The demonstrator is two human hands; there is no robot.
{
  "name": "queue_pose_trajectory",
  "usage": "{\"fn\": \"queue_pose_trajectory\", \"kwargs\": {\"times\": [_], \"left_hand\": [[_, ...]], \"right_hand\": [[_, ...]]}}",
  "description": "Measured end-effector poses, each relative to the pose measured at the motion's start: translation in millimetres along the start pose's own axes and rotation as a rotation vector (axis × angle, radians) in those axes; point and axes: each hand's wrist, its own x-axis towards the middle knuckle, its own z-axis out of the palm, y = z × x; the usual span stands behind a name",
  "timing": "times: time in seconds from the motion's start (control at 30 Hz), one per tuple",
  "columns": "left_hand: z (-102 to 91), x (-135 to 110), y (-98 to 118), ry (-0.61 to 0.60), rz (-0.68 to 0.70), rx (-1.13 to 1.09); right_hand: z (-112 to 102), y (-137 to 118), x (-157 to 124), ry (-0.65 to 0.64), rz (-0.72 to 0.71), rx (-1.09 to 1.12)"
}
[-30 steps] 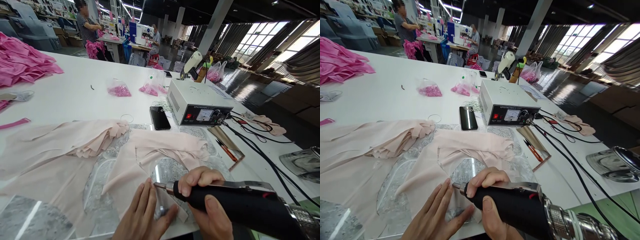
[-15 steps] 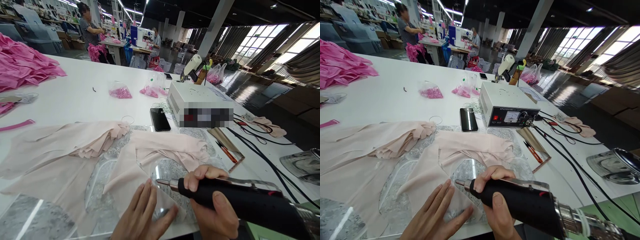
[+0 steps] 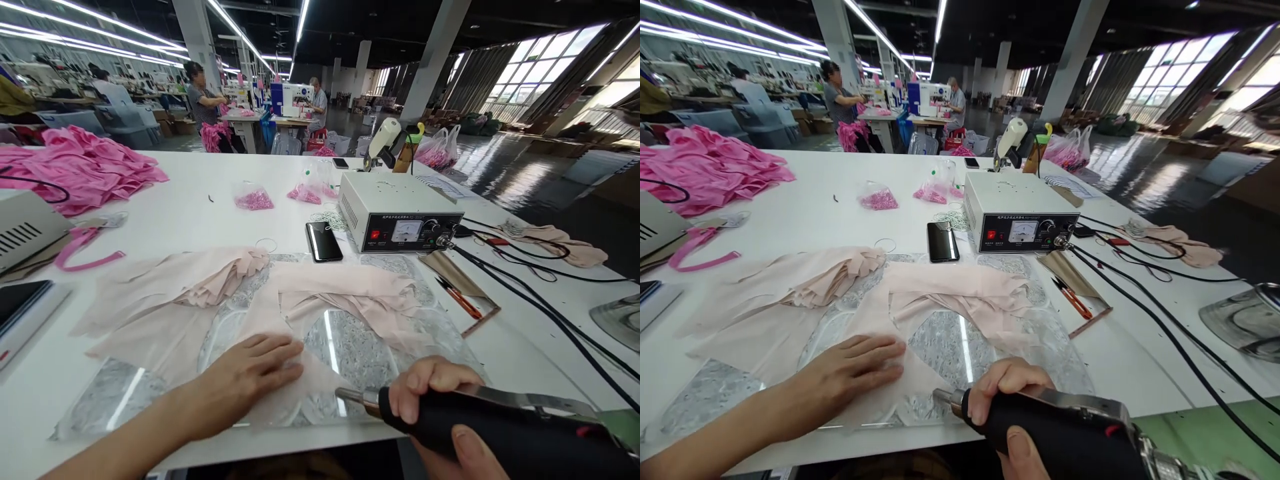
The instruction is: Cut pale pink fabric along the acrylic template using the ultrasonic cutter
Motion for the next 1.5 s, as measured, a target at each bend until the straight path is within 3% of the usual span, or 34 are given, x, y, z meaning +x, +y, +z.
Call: {"fn": "queue_pose_trajectory", "kwargs": {"times": [0.13,0.33,0.4,0.53,0.6,0.7,0.77,0.83,0.9,0.97,1.07,1.27,1.5], "left_hand": [[-0.2,24.5,7.5,-0.081,0.044,0.093],[2.1,62.8,21.7,-0.262,-0.085,0.165],[-2.3,71.0,16.8,-0.252,-0.027,0.120],[0.4,79.1,-2.0,-0.170,0.243,0.005],[11.3,81.6,-6.0,-0.117,0.213,0.046],[27.8,85.6,-1.0,-0.043,0.013,0.130],[31.5,87.9,2.5,-0.013,-0.048,0.138],[28.9,89.8,0.0,0.025,0.013,0.101],[23.5,92.3,-8.8,0.045,0.156,0.015],[19.6,95.7,-19.8,0.005,0.298,-0.085],[20.5,99.8,-30.8,-0.087,0.396,-0.177],[27.6,95.0,-27.4,-0.081,0.352,-0.171],[30.1,88.1,-9.4,0.017,0.252,-0.096]], "right_hand": [[-11.3,20.7,18.6,0.055,-0.144,-0.025],[-23.4,36.1,50.6,0.209,-0.236,-0.002],[-28.7,31.2,49.8,0.249,-0.246,0.004],[-39.3,15.6,40.8,0.328,-0.259,0.003],[-43.5,8.1,37.0,0.365,-0.257,0.011],[-45.9,-0.8,31.4,0.401,-0.240,0.031],[-44.0,-4.6,25.7,0.413,-0.216,0.048],[-39.9,-6.0,18.2,0.415,-0.189,0.072],[-35.2,-5.4,10.2,0.397,-0.169,0.087],[-31.3,-3.7,3.2,0.384,-0.158,0.093],[-28.5,-1.8,-3.9,0.386,-0.160,0.095],[-27.9,-2.9,-9.4,0.364,-0.143,0.069],[-26.2,-0.7,-13.2,0.415,-0.138,0.055]]}}
